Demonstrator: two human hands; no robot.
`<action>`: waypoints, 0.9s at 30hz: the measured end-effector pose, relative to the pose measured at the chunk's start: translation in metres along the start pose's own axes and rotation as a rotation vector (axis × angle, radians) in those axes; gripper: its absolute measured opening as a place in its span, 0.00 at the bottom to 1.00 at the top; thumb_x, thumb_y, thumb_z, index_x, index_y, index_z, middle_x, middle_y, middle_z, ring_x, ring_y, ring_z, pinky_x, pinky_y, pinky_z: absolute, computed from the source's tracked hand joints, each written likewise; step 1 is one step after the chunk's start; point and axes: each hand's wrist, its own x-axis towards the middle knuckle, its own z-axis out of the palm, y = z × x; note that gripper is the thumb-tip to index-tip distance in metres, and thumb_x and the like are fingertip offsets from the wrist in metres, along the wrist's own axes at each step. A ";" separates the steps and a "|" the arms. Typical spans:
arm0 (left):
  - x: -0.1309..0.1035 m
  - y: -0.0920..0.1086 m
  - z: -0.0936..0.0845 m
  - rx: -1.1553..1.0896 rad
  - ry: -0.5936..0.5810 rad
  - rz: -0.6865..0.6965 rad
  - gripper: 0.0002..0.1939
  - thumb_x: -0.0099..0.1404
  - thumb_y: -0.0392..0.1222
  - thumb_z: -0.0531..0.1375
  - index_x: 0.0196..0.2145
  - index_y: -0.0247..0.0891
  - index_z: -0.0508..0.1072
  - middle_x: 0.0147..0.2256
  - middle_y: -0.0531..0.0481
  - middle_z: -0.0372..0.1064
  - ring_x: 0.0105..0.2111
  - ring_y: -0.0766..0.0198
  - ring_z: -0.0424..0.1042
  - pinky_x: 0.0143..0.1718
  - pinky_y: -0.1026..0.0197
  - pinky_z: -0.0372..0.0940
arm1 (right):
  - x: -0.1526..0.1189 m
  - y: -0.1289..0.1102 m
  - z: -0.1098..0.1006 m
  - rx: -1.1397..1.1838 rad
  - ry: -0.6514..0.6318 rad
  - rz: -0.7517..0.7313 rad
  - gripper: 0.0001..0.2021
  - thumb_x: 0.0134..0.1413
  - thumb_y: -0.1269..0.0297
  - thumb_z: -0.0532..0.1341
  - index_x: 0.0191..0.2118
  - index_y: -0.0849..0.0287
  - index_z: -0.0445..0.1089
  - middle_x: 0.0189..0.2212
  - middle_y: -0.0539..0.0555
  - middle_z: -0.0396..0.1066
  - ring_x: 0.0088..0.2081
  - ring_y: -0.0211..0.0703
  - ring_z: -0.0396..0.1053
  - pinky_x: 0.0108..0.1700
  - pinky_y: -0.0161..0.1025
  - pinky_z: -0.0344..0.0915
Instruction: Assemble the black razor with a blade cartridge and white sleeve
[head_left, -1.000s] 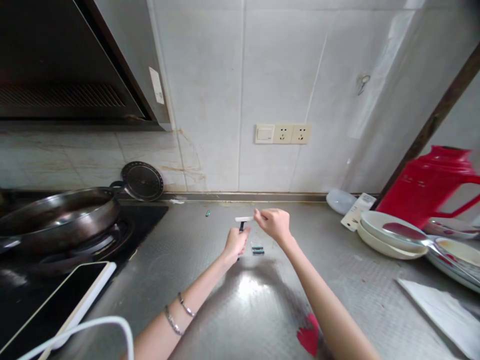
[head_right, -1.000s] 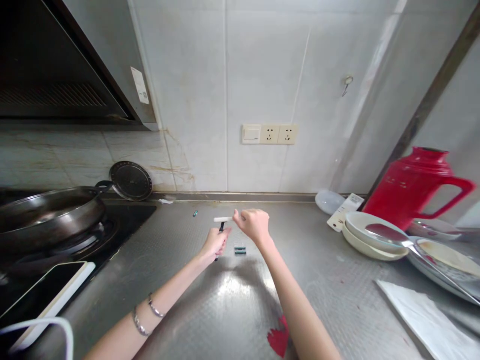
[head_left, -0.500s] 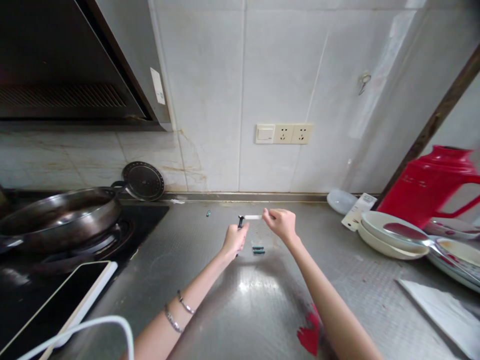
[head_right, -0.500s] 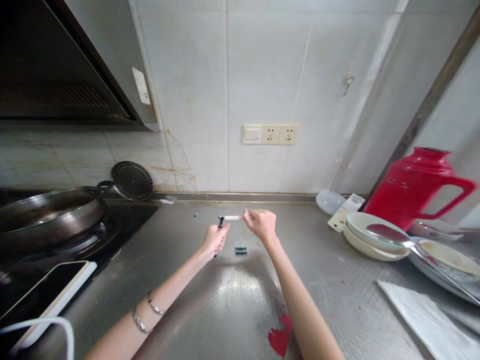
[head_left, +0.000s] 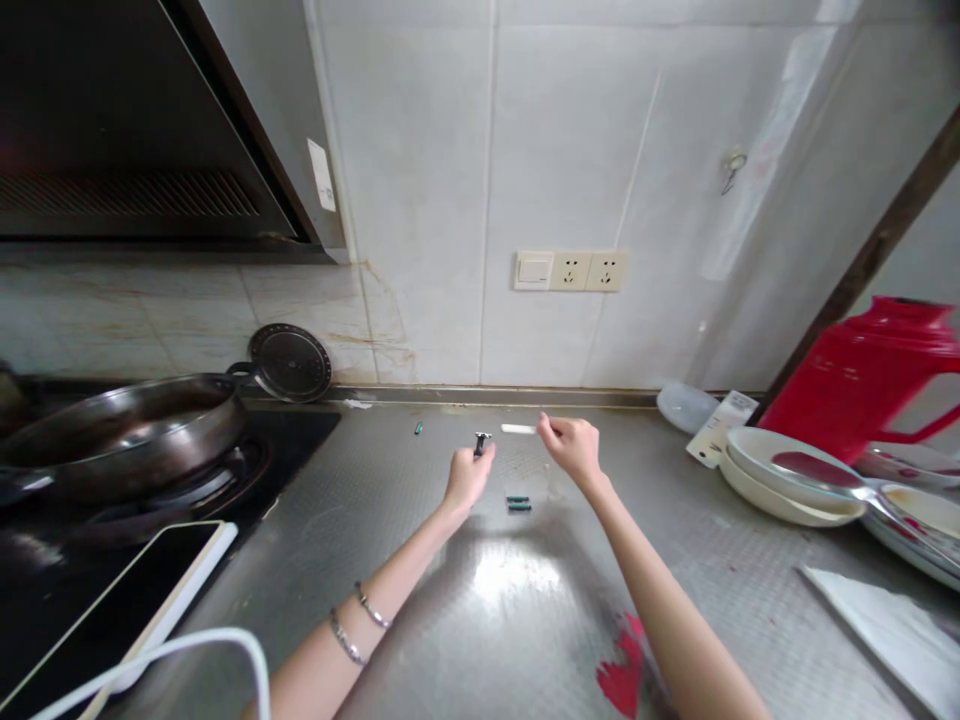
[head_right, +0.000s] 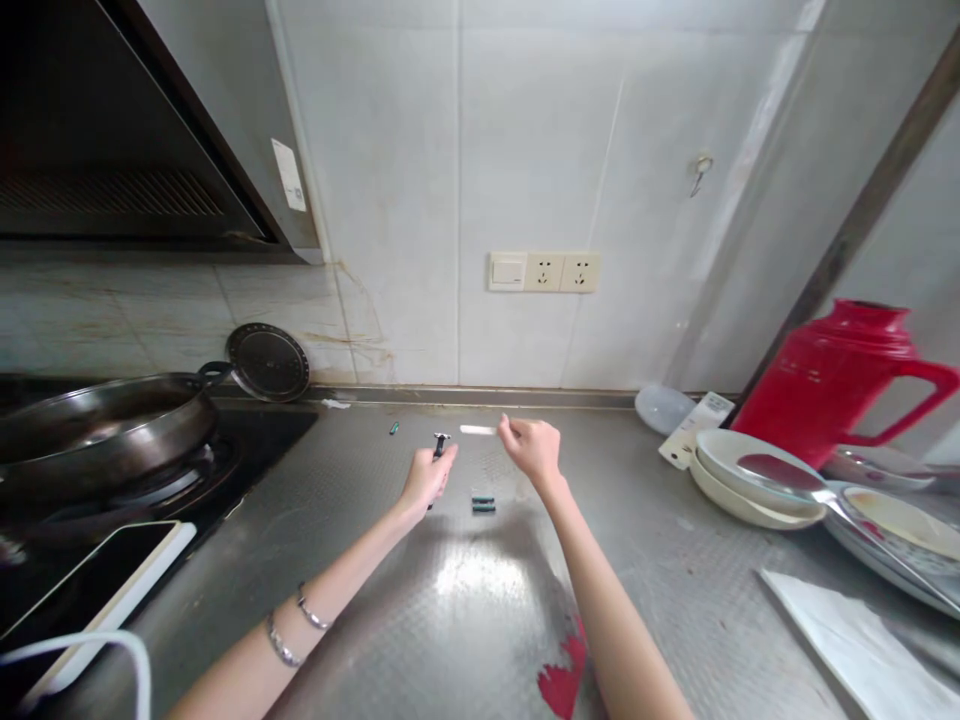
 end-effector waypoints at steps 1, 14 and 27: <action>0.001 -0.001 -0.001 0.033 0.024 0.061 0.22 0.56 0.50 0.53 0.12 0.38 0.52 0.10 0.59 0.45 0.11 0.74 0.47 0.15 0.67 0.41 | 0.002 -0.001 -0.004 0.024 -0.021 0.021 0.27 0.56 0.53 0.45 0.11 0.61 0.60 0.11 0.52 0.60 0.17 0.33 0.55 0.23 0.33 0.40; -0.009 0.005 -0.005 0.043 0.123 0.238 0.19 0.51 0.44 0.57 0.11 0.36 0.54 0.13 0.57 0.45 0.19 0.72 0.46 0.20 0.67 0.41 | 0.010 -0.037 -0.036 -0.032 -0.253 -0.231 0.27 0.55 0.52 0.47 0.12 0.61 0.63 0.10 0.52 0.57 0.16 0.32 0.51 0.22 0.34 0.38; -0.013 0.008 -0.003 -0.017 0.149 0.228 0.18 0.51 0.42 0.56 0.12 0.36 0.52 0.14 0.58 0.44 0.19 0.73 0.45 0.19 0.67 0.41 | 0.010 -0.032 -0.036 0.004 -0.228 -0.245 0.27 0.56 0.52 0.46 0.11 0.62 0.60 0.10 0.51 0.54 0.16 0.30 0.47 0.22 0.34 0.39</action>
